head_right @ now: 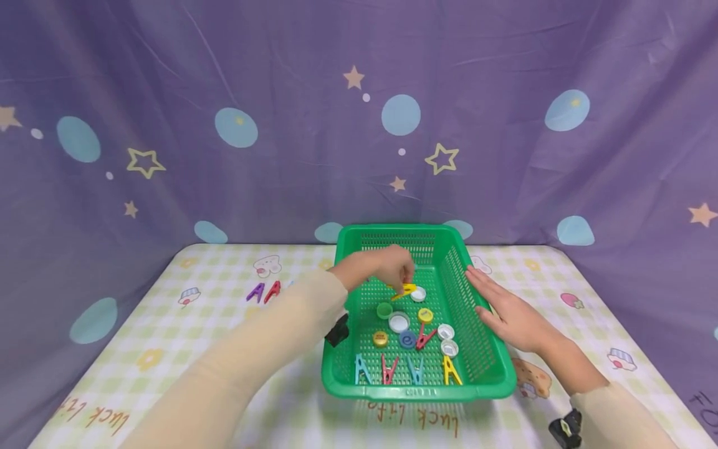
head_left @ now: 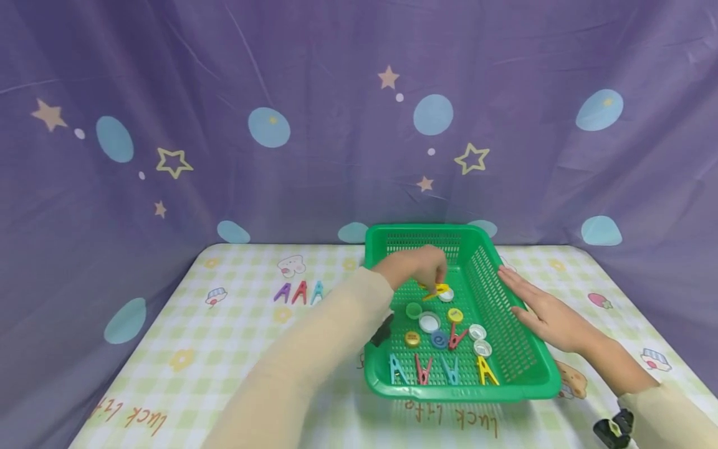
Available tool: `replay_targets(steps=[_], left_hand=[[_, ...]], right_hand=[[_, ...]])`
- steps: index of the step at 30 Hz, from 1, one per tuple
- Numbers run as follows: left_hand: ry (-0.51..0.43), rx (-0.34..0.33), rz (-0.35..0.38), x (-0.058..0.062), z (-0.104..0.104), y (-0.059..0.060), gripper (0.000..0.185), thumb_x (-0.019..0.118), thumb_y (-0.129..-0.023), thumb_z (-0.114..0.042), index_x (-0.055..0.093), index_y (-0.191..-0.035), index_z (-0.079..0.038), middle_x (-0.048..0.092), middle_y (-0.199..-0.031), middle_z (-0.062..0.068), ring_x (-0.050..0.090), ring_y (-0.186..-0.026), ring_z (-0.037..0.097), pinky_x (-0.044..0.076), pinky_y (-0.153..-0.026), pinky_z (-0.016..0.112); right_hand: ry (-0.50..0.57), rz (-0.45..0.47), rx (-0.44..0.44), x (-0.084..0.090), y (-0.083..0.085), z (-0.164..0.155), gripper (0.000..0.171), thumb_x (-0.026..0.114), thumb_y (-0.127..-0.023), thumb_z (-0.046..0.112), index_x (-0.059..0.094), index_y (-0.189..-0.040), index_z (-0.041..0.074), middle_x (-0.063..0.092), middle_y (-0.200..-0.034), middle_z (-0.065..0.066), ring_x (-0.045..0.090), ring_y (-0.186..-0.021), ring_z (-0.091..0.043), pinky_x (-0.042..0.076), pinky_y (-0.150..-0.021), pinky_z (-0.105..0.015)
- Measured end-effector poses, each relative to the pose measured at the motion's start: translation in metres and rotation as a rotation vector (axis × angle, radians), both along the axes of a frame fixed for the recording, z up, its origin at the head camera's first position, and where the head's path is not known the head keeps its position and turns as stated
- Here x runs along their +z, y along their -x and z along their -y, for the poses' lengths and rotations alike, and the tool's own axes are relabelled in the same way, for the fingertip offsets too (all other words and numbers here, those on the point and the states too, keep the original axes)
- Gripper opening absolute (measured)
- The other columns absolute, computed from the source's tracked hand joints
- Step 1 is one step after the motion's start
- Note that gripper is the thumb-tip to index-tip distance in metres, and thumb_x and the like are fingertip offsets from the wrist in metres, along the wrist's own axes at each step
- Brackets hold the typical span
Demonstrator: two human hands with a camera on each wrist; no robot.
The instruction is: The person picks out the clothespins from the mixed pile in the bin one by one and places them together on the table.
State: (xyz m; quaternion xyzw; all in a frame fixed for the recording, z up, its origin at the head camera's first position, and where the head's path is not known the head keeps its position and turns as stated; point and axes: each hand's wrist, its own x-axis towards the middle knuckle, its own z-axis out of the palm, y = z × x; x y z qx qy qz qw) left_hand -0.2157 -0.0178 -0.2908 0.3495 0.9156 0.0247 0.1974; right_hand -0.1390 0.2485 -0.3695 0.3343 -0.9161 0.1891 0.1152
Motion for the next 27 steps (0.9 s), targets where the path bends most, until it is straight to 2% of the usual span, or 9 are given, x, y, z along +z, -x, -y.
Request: replay_targets(steps=[5, 10, 14, 20, 24, 27], left_hand=[[-0.061, 0.023, 0.042, 0.001, 0.01, 0.004, 0.011, 0.072, -0.086, -0.019, 0.073, -0.095, -0.013, 0.07, -0.099, -0.001, 0.06, -0.085, 0.01, 0.052, -0.072, 0.022], [-0.125, 0.065, 0.105, 0.004, 0.021, 0.006, 0.013, 0.071, -0.087, -0.018, 0.073, -0.098, -0.011, 0.071, -0.099, 0.002, 0.061, -0.078, 0.01, 0.054, -0.072, 0.023], [-0.179, 0.112, 0.155, 0.006, 0.03, 0.007, 0.018, 0.071, -0.087, -0.016, 0.072, -0.103, -0.008, 0.071, -0.103, 0.005, 0.064, -0.08, 0.012, 0.057, -0.075, 0.025], [-0.237, 0.137, 0.181, 0.006, 0.043, 0.01, 0.023, 0.071, -0.087, -0.015, 0.07, -0.108, -0.005, 0.071, -0.108, 0.009, 0.067, -0.084, 0.015, 0.059, -0.084, 0.034], [-0.263, 0.146, 0.186, 0.008, 0.052, 0.011, 0.022, 0.071, -0.087, -0.014, 0.07, -0.107, -0.005, 0.072, -0.109, 0.01, 0.068, -0.087, 0.017, 0.059, -0.08, 0.029], [-0.261, 0.139, 0.161, 0.01, 0.058, 0.01, 0.022, 0.072, -0.086, -0.015, 0.071, -0.107, -0.006, 0.072, -0.109, 0.009, 0.069, -0.09, 0.017, 0.057, -0.077, 0.023]], right_hand=[[0.006, 0.0, 0.002, 0.0, -0.001, 0.0, 0.064, 0.054, -0.095, 0.015, 0.025, -0.152, 0.007, 0.025, -0.159, -0.015, 0.006, -0.146, 0.008, 0.005, -0.104, 0.008], [0.003, 0.002, 0.001, 0.0, -0.001, -0.001, 0.064, 0.053, -0.096, 0.015, 0.025, -0.152, 0.006, 0.025, -0.159, -0.015, 0.006, -0.145, 0.009, 0.004, -0.103, 0.008], [0.005, 0.004, 0.008, 0.0, 0.0, -0.001, 0.064, 0.054, -0.096, 0.015, 0.025, -0.152, 0.006, 0.026, -0.159, -0.016, 0.006, -0.145, 0.009, 0.005, -0.104, 0.008], [-0.014, 0.018, -0.006, 0.0, -0.001, -0.001, 0.063, 0.053, -0.097, 0.018, 0.024, -0.152, 0.008, 0.025, -0.16, -0.013, 0.006, -0.145, 0.009, 0.003, -0.103, 0.008], [-0.04, 0.019, -0.013, 0.002, -0.001, -0.002, 0.063, 0.052, -0.097, 0.019, 0.024, -0.153, 0.009, 0.025, -0.16, -0.012, 0.007, -0.147, 0.006, 0.001, -0.103, 0.009], [-0.054, 0.013, -0.014, 0.002, -0.001, -0.002, 0.06, 0.05, -0.098, 0.019, 0.025, -0.152, 0.008, 0.026, -0.159, -0.014, 0.007, -0.147, 0.006, 0.001, -0.104, 0.008]])
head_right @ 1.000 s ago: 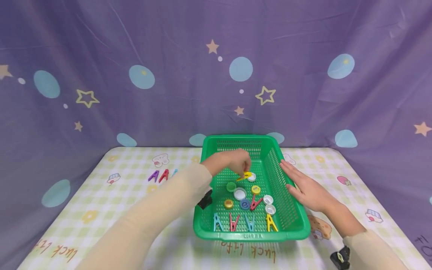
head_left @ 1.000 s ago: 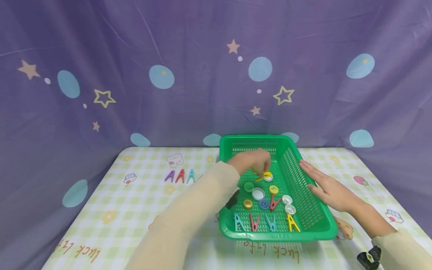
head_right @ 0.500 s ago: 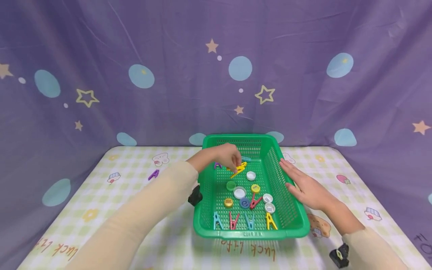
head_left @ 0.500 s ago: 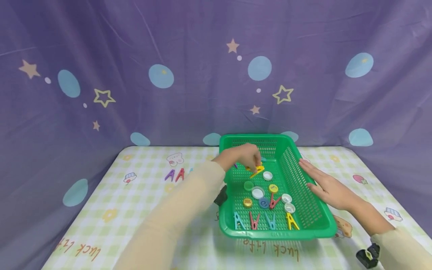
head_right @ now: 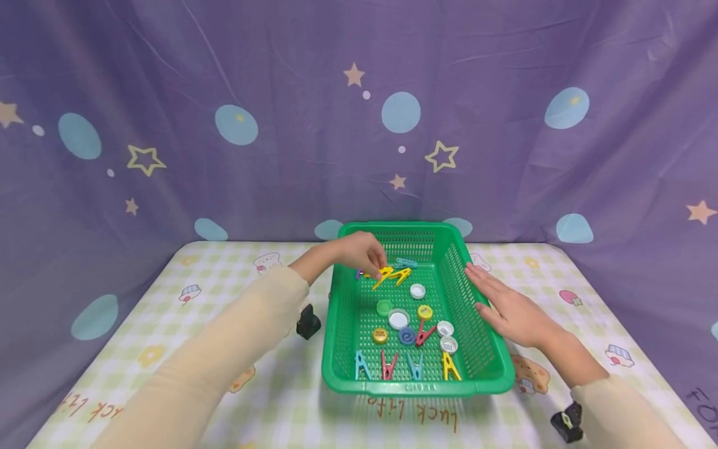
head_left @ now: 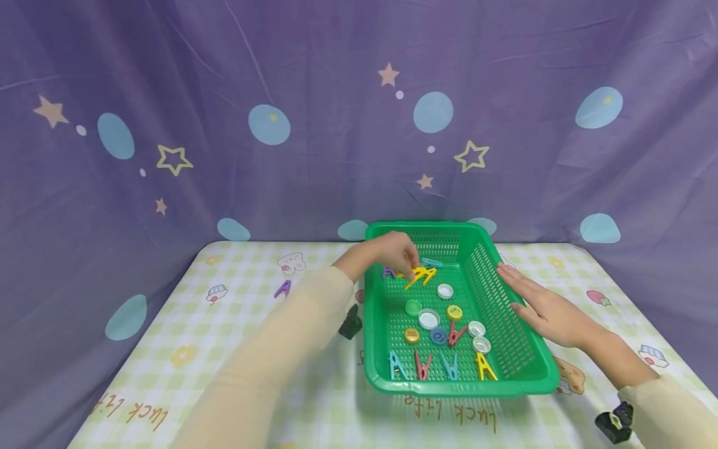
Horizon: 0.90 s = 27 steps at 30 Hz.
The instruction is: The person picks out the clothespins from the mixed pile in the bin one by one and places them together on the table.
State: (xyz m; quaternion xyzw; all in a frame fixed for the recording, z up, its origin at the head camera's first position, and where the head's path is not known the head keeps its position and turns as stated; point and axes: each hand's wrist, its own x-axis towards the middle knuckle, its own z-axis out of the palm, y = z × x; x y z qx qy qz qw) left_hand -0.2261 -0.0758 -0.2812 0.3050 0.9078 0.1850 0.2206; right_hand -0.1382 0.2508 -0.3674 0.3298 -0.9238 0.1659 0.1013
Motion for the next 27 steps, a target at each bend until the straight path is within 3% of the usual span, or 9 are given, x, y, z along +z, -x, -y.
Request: replay_targets(steps=[5, 12, 20, 27], left_hand=[[-0.007, 0.012, -0.026, 0.001, 0.011, -0.001, 0.022, 0.072, -0.086, -0.016, 0.071, -0.106, -0.008, 0.073, -0.108, 0.007, 0.068, -0.095, 0.016, 0.055, -0.078, 0.022], [-0.069, 0.028, 0.049, -0.004, 0.023, -0.006, 0.024, 0.071, -0.087, -0.018, 0.07, -0.109, -0.008, 0.073, -0.108, 0.008, 0.07, -0.09, 0.019, 0.059, -0.082, 0.032], [-0.159, 0.079, 0.095, -0.006, 0.042, -0.01, 0.024, 0.071, -0.086, -0.014, 0.07, -0.109, -0.007, 0.073, -0.106, 0.01, 0.069, -0.092, 0.016, 0.058, -0.076, 0.023], [-0.208, 0.096, 0.086, 0.001, 0.06, -0.014, 0.028, 0.071, -0.087, -0.015, 0.069, -0.113, -0.006, 0.072, -0.109, 0.011, 0.069, -0.096, 0.018, 0.059, -0.082, 0.031]], right_hand=[[-0.008, -0.011, 0.007, -0.003, 0.0, -0.001, 0.057, 0.047, -0.099, 0.016, 0.027, -0.151, 0.007, 0.028, -0.158, -0.016, 0.005, -0.146, 0.008, 0.001, -0.107, 0.006], [-0.021, -0.025, 0.013, -0.006, -0.002, -0.005, 0.058, 0.049, -0.098, 0.015, 0.027, -0.151, 0.006, 0.029, -0.158, -0.016, 0.002, -0.144, 0.012, 0.002, -0.106, 0.007], [-0.03, -0.044, 0.036, -0.001, 0.0, -0.004, 0.061, 0.052, -0.096, 0.016, 0.028, -0.151, 0.006, 0.03, -0.157, -0.015, 0.003, -0.143, 0.013, 0.003, -0.106, 0.007], [-0.077, -0.035, 0.03, 0.007, 0.004, -0.004, 0.063, 0.053, -0.096, 0.021, 0.027, -0.152, 0.011, 0.03, -0.158, -0.013, 0.014, -0.147, 0.002, 0.001, -0.104, 0.007]])
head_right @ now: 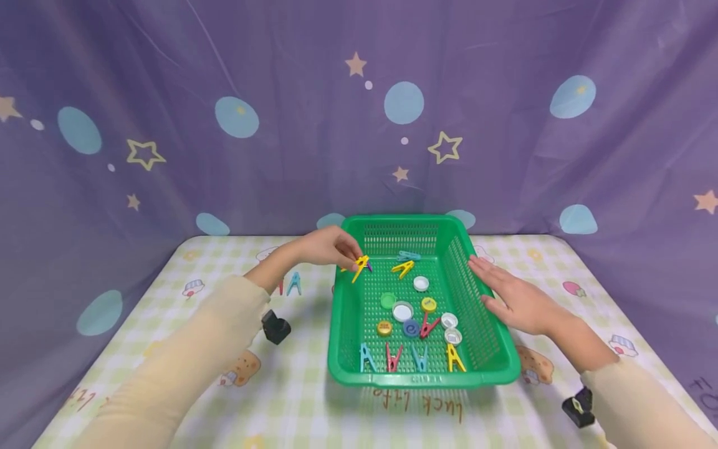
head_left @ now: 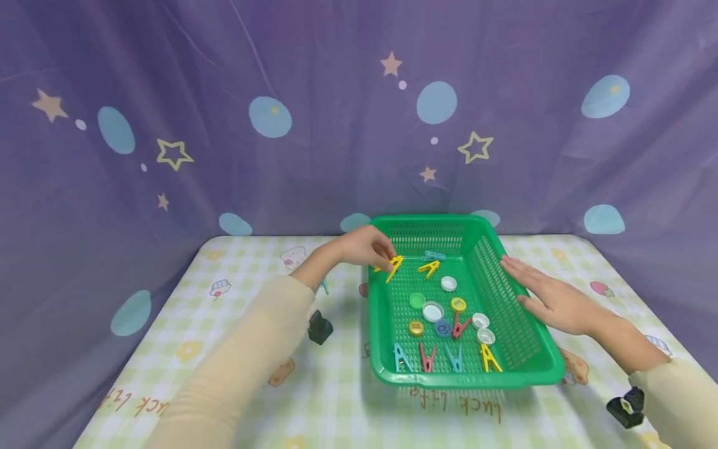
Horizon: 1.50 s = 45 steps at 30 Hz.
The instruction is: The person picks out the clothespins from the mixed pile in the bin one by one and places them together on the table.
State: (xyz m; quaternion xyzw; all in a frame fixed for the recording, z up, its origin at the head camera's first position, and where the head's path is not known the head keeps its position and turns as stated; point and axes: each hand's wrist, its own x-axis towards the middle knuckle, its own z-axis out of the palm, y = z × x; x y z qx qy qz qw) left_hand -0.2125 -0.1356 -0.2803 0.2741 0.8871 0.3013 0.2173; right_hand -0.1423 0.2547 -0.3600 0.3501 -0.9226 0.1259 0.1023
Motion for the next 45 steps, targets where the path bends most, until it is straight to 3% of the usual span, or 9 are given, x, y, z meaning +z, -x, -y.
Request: replay_targets(steps=[4, 5, 8, 10, 12, 23, 34, 45], left_hand=[[-0.019, 0.002, -0.013, 0.002, 0.007, -0.002, 0.028, 0.071, -0.087, -0.016, 0.069, -0.113, -0.005, 0.072, -0.109, 0.012, 0.07, -0.095, 0.019, 0.059, -0.081, 0.029], [-0.024, 0.001, -0.017, 0.002, 0.009, -0.002, 0.028, 0.071, -0.087, -0.016, 0.069, -0.112, -0.005, 0.073, -0.109, 0.012, 0.07, -0.095, 0.018, 0.059, -0.08, 0.028], [-0.049, 0.001, -0.014, 0.002, 0.015, -0.003, 0.026, 0.07, -0.088, -0.016, 0.069, -0.112, -0.005, 0.073, -0.108, 0.013, 0.07, -0.092, 0.018, 0.059, -0.079, 0.027], [-0.071, 0.009, -0.006, 0.001, 0.018, -0.003, 0.026, 0.069, -0.088, -0.015, 0.069, -0.111, -0.004, 0.073, -0.107, 0.014, 0.071, -0.09, 0.017, 0.059, -0.08, 0.028], [-0.094, 0.019, 0.007, 0.0, 0.022, -0.003, 0.025, 0.068, -0.089, -0.015, 0.069, -0.111, -0.004, 0.073, -0.106, 0.014, 0.071, -0.089, 0.017, 0.059, -0.08, 0.029], [-0.146, 0.106, 0.079, -0.003, 0.038, -0.009, 0.027, 0.07, -0.087, -0.015, 0.068, -0.112, -0.004, 0.074, -0.105, 0.013, 0.071, -0.088, 0.015, 0.059, -0.085, 0.032], [-0.152, 0.182, 0.097, -0.01, 0.056, -0.014, 0.03, 0.07, -0.087, -0.015, 0.067, -0.114, -0.002, 0.073, -0.11, 0.015, 0.069, -0.101, 0.03, 0.059, -0.085, 0.032], [-0.179, 0.23, 0.12, -0.019, 0.07, -0.02, 0.034, 0.068, -0.089, -0.015, 0.064, -0.119, 0.0, 0.07, -0.114, 0.018, 0.068, -0.105, 0.031, 0.059, -0.087, 0.033]], right_hand=[[-0.034, 0.011, -0.003, 0.003, 0.002, -0.001, 0.062, 0.054, -0.096, 0.023, 0.028, -0.152, 0.011, 0.03, -0.158, -0.012, 0.021, -0.148, -0.007, 0.001, -0.104, 0.007], [-0.042, 0.015, -0.006, 0.004, 0.002, -0.001, 0.063, 0.054, -0.096, 0.024, 0.028, -0.152, 0.011, 0.03, -0.158, -0.012, 0.022, -0.148, -0.009, 0.005, -0.107, 0.004], [-0.062, 0.028, -0.01, 0.007, 0.003, -0.001, 0.062, 0.054, -0.096, 0.025, 0.029, -0.152, 0.011, 0.031, -0.158, -0.012, 0.028, -0.147, -0.017, 0.027, -0.117, -0.021], [-0.077, 0.034, -0.013, 0.009, 0.004, 0.0, 0.062, 0.054, -0.096, 0.025, 0.03, -0.151, 0.011, 0.032, -0.157, -0.012, 0.033, -0.145, -0.024, 0.038, -0.108, -0.039], [-0.087, 0.043, -0.013, 0.011, 0.005, 0.0, 0.061, 0.054, -0.096, 0.025, 0.031, -0.15, 0.01, 0.033, -0.157, -0.013, 0.036, -0.143, -0.029, 0.042, -0.099, -0.051], [-0.097, 0.047, -0.001, 0.016, 0.004, 0.002, 0.06, 0.055, -0.096, 0.024, 0.033, -0.15, 0.008, 0.034, -0.156, -0.014, 0.044, -0.134, -0.04, 0.044, -0.097, -0.053], [-0.108, -0.003, 0.014, 0.014, 0.002, -0.001, 0.061, 0.057, -0.095, 0.024, 0.035, -0.149, 0.009, 0.035, -0.155, -0.013, 0.036, -0.143, -0.022, 0.045, -0.095, -0.05], [-0.111, -0.018, 0.026, 0.014, 0.003, -0.001, 0.061, 0.058, -0.094, 0.024, 0.035, -0.149, 0.009, 0.036, -0.155, -0.012, 0.034, -0.144, -0.018, 0.044, -0.095, -0.049]])
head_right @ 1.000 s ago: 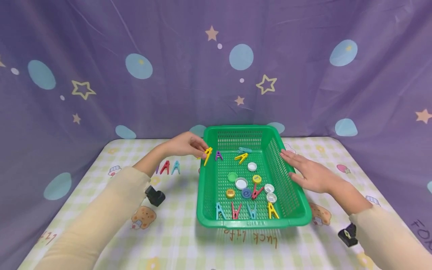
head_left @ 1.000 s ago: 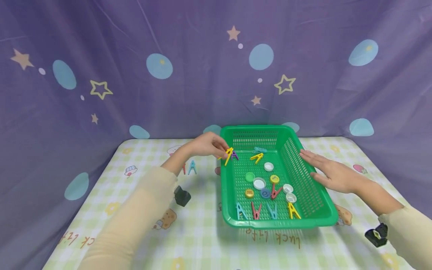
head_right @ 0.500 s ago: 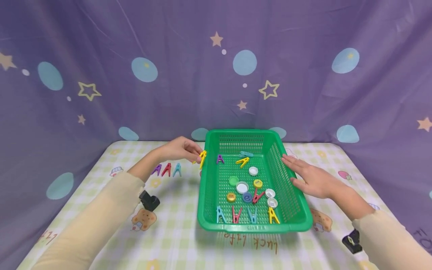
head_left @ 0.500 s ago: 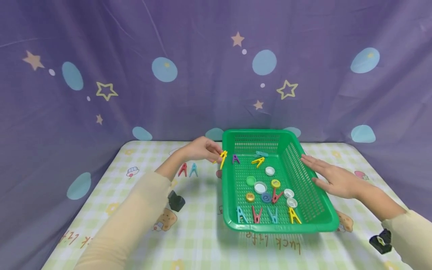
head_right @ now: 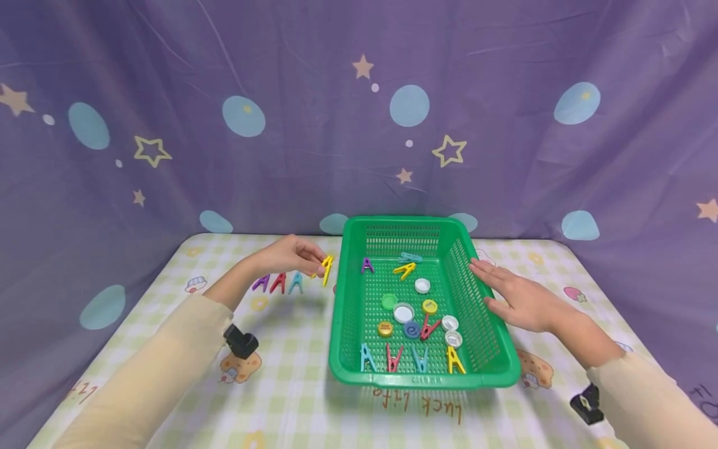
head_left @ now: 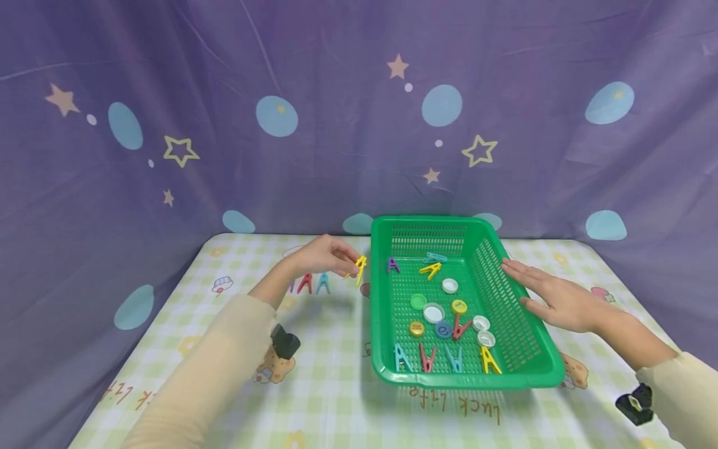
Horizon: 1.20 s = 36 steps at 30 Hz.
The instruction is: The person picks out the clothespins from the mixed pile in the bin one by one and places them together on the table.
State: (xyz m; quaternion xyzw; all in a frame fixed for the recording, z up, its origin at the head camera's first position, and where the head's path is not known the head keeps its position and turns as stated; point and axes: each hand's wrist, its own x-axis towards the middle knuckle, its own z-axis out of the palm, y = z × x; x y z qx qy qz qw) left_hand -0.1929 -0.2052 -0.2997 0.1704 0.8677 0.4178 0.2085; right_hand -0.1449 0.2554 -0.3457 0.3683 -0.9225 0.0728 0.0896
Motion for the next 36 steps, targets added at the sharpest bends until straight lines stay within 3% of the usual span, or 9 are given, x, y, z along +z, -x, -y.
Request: replay_targets(steps=[10, 12, 14, 18, 19, 23, 28, 31, 36], left_hand=[[-0.023, 0.107, 0.003, -0.017, 0.009, -0.001, 0.033, 0.068, -0.088, -0.013, 0.065, -0.117, 0.002, 0.071, -0.111, 0.018, 0.071, -0.099, 0.024, 0.057, -0.091, 0.04], [-0.005, 0.135, -0.001, -0.02, 0.01, -0.003, 0.032, 0.068, -0.089, -0.016, 0.066, -0.117, -0.001, 0.072, -0.111, 0.016, 0.07, -0.099, 0.027, 0.05, -0.103, 0.045], [0.004, 0.163, -0.005, -0.025, 0.012, -0.003, 0.031, 0.069, -0.088, -0.017, 0.067, -0.115, -0.002, 0.072, -0.11, 0.014, 0.07, -0.099, 0.028, 0.05, -0.103, 0.045], [0.028, 0.238, -0.019, -0.034, 0.014, -0.001, 0.032, 0.071, -0.087, -0.021, 0.069, -0.113, -0.003, 0.074, -0.105, 0.013, 0.073, -0.087, 0.023, 0.054, -0.097, 0.037], [0.031, 0.259, -0.019, -0.037, 0.015, -0.001, 0.033, 0.072, -0.086, -0.022, 0.069, -0.113, -0.003, 0.074, -0.104, 0.013, 0.073, -0.083, 0.021, 0.059, -0.084, 0.034], [0.062, 0.344, -0.018, -0.048, 0.016, 0.004, 0.034, 0.074, -0.085, -0.025, 0.07, -0.112, -0.005, 0.075, -0.099, 0.011, 0.07, -0.072, 0.009, 0.058, -0.077, 0.028], [0.037, 0.425, 0.01, -0.06, 0.015, 0.012, 0.035, 0.076, -0.083, -0.021, 0.07, -0.11, -0.002, 0.076, -0.096, 0.013, 0.072, -0.07, 0.014, 0.057, -0.061, 0.026], [0.023, 0.442, 0.005, -0.066, 0.013, 0.016, 0.033, 0.078, -0.08, -0.018, 0.071, -0.107, 0.001, 0.076, -0.089, 0.014, 0.073, -0.065, 0.015, 0.057, -0.057, 0.026], [0.014, 0.458, 0.008, -0.073, 0.006, 0.023, 0.03, 0.077, -0.078, -0.007, 0.07, -0.104, 0.007, 0.074, -0.087, 0.02, 0.071, -0.06, 0.016, 0.061, -0.063, 0.027]], right_hand=[[0.003, 0.0, -0.012, 0.0, -0.001, 0.001, 0.061, 0.058, -0.094, 0.025, 0.036, -0.148, 0.01, 0.038, -0.154, -0.012, 0.038, -0.142, -0.022, 0.044, -0.094, -0.049], [0.003, 0.01, -0.018, 0.0, -0.002, 0.001, 0.06, 0.057, -0.094, 0.025, 0.036, -0.149, 0.01, 0.037, -0.154, -0.013, 0.04, -0.141, -0.026, 0.045, -0.094, -0.05], [0.004, 0.015, -0.024, 0.0, -0.002, 0.001, 0.06, 0.057, -0.095, 0.025, 0.035, -0.149, 0.01, 0.037, -0.154, -0.013, 0.04, -0.141, -0.026, 0.045, -0.094, -0.051], [0.005, 0.008, -0.024, 0.0, -0.002, 0.001, 0.06, 0.056, -0.095, 0.024, 0.034, -0.149, 0.01, 0.037, -0.154, -0.014, 0.036, -0.143, -0.02, 0.045, -0.094, -0.051], [0.005, 0.004, -0.024, -0.001, -0.002, 0.002, 0.06, 0.056, -0.095, 0.024, 0.034, -0.149, 0.01, 0.037, -0.155, -0.013, 0.035, -0.143, -0.019, 0.045, -0.095, -0.049], [0.002, -0.016, -0.029, -0.002, -0.002, 0.002, 0.06, 0.056, -0.095, 0.024, 0.035, -0.149, 0.011, 0.038, -0.154, -0.013, 0.034, -0.143, -0.013, 0.044, -0.097, -0.037], [-0.001, -0.022, -0.034, -0.003, -0.003, 0.003, 0.06, 0.056, -0.095, 0.024, 0.035, -0.149, 0.01, 0.038, -0.154, -0.013, 0.037, -0.142, -0.014, 0.044, -0.095, -0.038], [-0.004, -0.026, -0.04, -0.002, -0.003, 0.003, 0.059, 0.057, -0.095, 0.024, 0.036, -0.149, 0.01, 0.038, -0.154, -0.012, 0.039, -0.14, -0.016, 0.045, -0.093, -0.042], [-0.004, -0.019, -0.043, -0.002, -0.004, 0.004, 0.06, 0.056, -0.095, 0.024, 0.035, -0.149, 0.01, 0.038, -0.154, -0.012, 0.042, -0.139, -0.019, 0.045, -0.093, -0.042]])
